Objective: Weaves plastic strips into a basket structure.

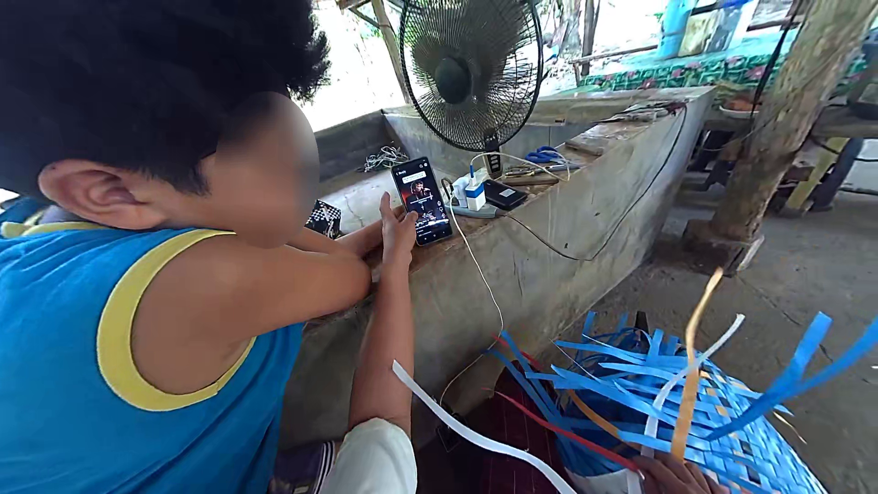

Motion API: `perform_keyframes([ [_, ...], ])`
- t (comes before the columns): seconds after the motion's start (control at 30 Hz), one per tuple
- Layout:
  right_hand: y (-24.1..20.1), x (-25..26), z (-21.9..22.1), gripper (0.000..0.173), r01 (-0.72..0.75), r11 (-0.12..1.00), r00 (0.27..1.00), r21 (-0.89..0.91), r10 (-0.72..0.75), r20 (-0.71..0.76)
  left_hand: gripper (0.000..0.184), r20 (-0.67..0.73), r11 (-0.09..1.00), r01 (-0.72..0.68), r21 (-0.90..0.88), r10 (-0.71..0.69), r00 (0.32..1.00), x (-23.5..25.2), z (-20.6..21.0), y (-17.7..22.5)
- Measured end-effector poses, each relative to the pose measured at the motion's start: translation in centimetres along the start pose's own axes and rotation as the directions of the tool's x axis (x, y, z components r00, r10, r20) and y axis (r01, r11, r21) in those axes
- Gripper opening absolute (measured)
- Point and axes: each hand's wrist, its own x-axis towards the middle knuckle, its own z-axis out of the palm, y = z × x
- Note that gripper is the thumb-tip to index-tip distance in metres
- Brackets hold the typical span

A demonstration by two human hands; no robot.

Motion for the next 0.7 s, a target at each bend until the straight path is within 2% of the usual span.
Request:
perform_keyframes([
  [0.13, 0.0, 0.0, 0.1, 0.021, -0.014, 1.0, 1.0, -0.003, 0.014, 0.012, 0.052, 0.043, 0.995, 0.071, -0.066, -0.068, 0.997, 0.7, 0.1, -0.1],
  [0.23, 0.0, 0.1, 0.0, 0.022, -0.03, 1.0, 0.999, -0.001, 0.03, 0.029, 0.037, -0.019, 0.986, -0.136, -0.097, 0.135, 0.991, 2.6, 0.4, -3.7],
  [0.3, -0.1, 0.1, 0.1, 0.021, -0.032, 0.999, 0.999, -0.005, 0.032, 0.025, 0.039, 0.032, 0.984, 0.137, -0.117, -0.135, 0.99, 2.4, 0.0, -1.1],
  [0.33, -0.1, 0.1, 0.1, 0.021, -0.03, 1.0, 0.999, -0.006, 0.03, 0.024, 0.041, 0.029, 0.97, 0.187, -0.156, -0.185, 0.982, 2.8, 0.0, -1.0],
  [0.47, 0.1, 0.0, 0.3, 0.021, -0.015, 1.0, 1.0, 0.003, 0.015, 0.003, 0.049, 0.01, 0.969, 0.027, -0.244, -0.025, 1.0, 6.0, -0.1, -6.1],
  [0.7, 0.1, 0.0, 0.5, 0.02, -0.01, 1.0, 1.0, 0.003, 0.01, -0.015, 0.046, 0.039, 0.966, -0.002, -0.258, 0.013, 0.999, 5.7, -0.2, -6.3],
])
